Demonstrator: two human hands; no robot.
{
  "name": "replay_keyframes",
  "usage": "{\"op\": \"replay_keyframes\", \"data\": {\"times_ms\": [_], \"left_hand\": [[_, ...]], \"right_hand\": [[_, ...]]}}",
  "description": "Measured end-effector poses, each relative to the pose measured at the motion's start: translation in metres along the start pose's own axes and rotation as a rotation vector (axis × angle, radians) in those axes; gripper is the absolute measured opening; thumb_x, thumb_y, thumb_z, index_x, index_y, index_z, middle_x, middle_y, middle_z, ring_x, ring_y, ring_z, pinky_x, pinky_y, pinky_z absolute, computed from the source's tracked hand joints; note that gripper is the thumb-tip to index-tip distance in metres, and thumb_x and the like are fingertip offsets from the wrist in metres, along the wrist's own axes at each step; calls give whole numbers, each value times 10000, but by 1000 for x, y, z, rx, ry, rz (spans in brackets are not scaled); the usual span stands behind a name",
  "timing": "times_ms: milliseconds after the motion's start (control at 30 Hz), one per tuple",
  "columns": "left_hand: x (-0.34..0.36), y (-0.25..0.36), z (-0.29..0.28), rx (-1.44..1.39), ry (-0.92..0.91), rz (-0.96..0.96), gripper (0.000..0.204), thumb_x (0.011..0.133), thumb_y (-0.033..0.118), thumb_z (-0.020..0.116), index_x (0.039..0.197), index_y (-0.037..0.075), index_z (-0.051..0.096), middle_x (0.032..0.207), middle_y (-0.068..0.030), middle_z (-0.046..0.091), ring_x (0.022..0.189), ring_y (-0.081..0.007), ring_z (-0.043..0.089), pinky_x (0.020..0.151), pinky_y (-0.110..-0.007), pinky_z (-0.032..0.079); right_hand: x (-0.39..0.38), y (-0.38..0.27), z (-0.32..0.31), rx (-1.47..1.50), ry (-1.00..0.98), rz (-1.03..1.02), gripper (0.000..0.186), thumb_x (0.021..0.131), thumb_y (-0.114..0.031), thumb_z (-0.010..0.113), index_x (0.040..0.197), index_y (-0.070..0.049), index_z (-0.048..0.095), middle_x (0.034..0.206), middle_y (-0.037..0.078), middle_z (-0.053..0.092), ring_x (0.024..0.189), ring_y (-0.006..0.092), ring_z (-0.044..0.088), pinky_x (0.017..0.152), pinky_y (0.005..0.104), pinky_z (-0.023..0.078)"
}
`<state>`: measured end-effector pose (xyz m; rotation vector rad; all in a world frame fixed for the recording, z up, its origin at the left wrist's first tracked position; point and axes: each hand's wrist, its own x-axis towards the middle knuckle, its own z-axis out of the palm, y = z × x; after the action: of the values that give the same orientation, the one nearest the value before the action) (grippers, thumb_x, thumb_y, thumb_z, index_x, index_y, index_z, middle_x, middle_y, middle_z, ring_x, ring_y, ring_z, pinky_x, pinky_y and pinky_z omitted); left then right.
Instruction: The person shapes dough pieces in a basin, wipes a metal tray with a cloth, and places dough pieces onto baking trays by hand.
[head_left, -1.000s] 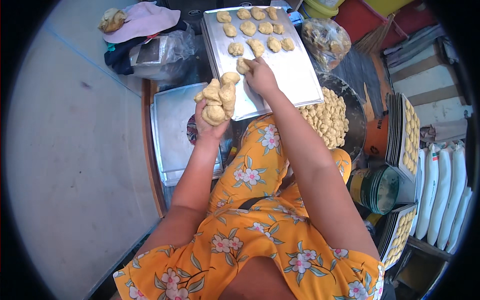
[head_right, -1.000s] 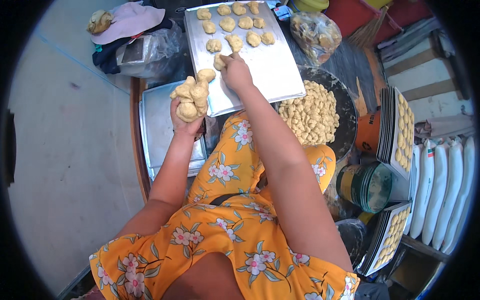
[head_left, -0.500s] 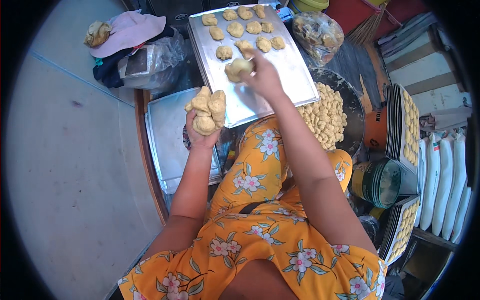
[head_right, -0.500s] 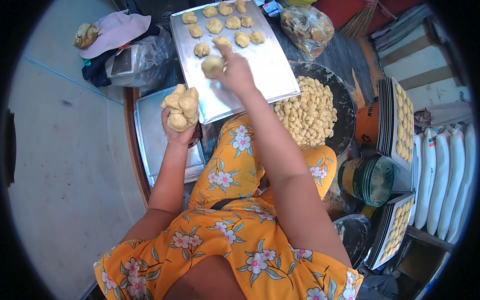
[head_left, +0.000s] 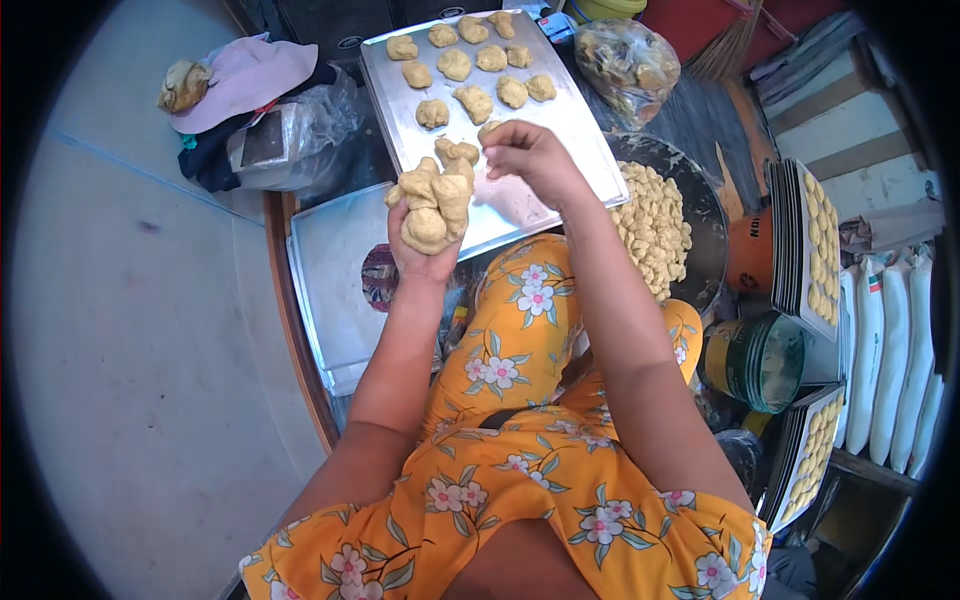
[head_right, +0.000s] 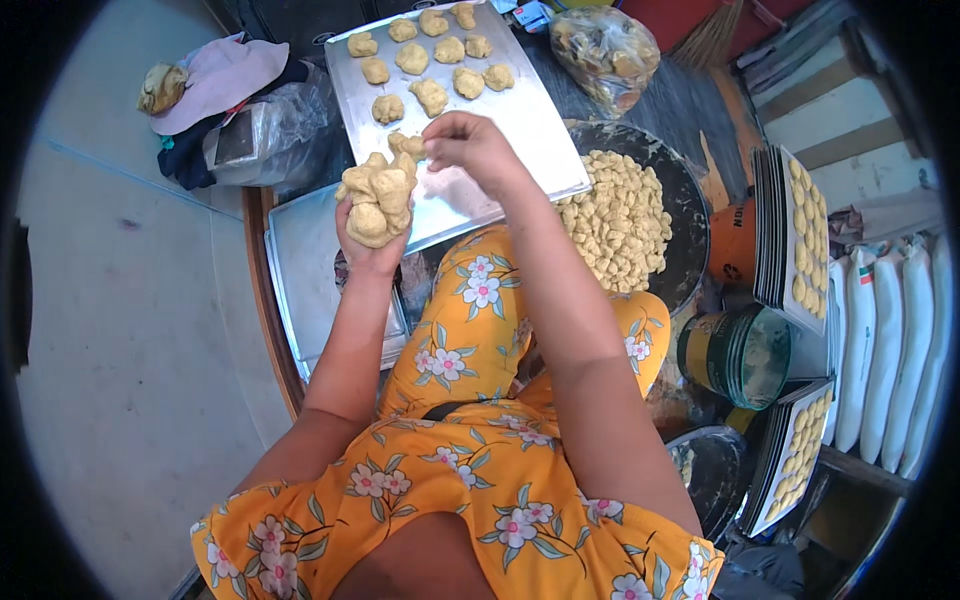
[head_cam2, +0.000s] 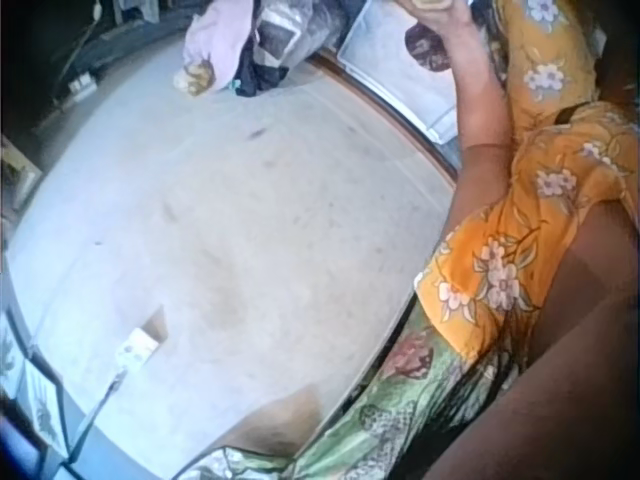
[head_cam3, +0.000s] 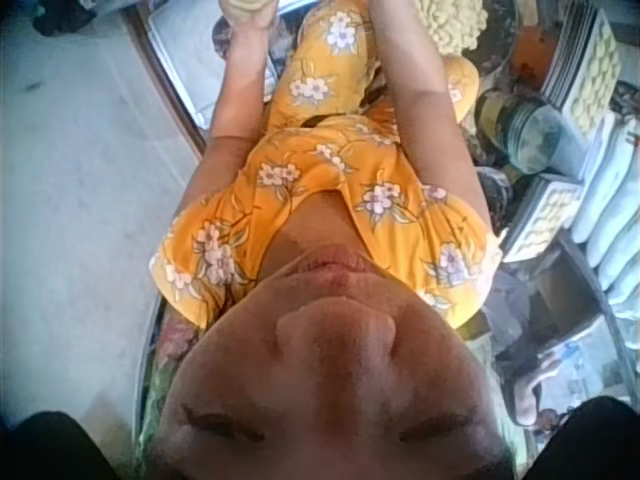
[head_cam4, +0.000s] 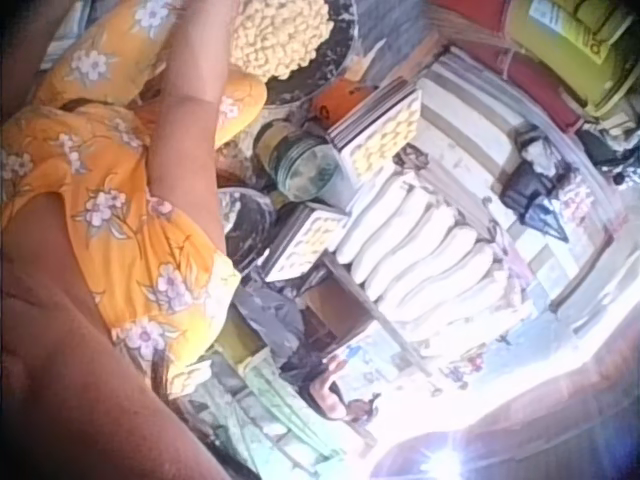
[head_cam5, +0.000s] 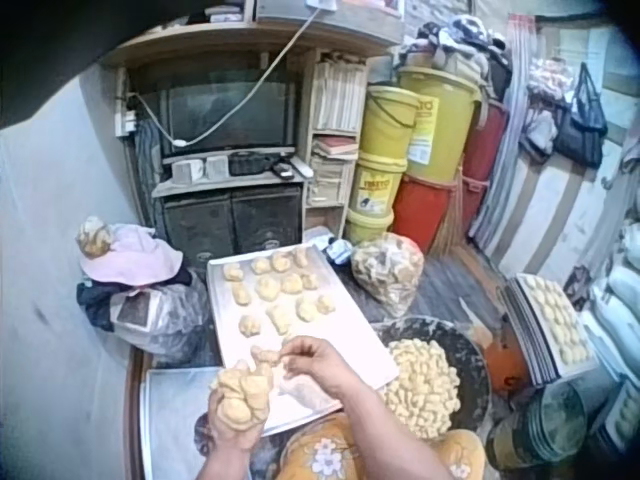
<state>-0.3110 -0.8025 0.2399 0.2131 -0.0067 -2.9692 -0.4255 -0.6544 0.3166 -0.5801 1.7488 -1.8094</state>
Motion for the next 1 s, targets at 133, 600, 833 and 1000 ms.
{"op": "replay_keyframes", "data": {"times_ms": [133,600,833,1000], "left_hand": [[6,-6,-1,-7,-3,0,503,798,299,567,1250,90,497,1220,-98,564,1096,-282,566,910,-445,479],[7,-7,0,-49,10,-1,513,809,308,558,1257,66,493,1268,-131,526,1182,-327,502,960,-464,452],[7,-11,0,86,10,-20,545,811,323,562,1289,79,465,1243,-120,530,1191,-334,485,999,-472,404],[0,-7,4,138,15,-18,574,805,312,589,1315,86,450,1244,-126,510,1235,-402,424,1023,-477,377]], "right_hand": [[-4,-1,8,-131,-145,33,410,792,17,621,1194,-31,561,1039,77,604,927,135,591,861,265,486],[-1,51,-45,-1337,579,-335,350,799,-211,666,1138,-135,629,1128,106,532,1070,301,504,861,395,464],[-15,6,5,-559,-91,-140,479,830,-174,679,1273,-80,522,1140,111,561,991,188,560,866,319,474],[10,27,-70,-305,558,-388,422,779,-81,667,1166,-20,511,1102,141,594,962,212,598,824,315,498]]}}
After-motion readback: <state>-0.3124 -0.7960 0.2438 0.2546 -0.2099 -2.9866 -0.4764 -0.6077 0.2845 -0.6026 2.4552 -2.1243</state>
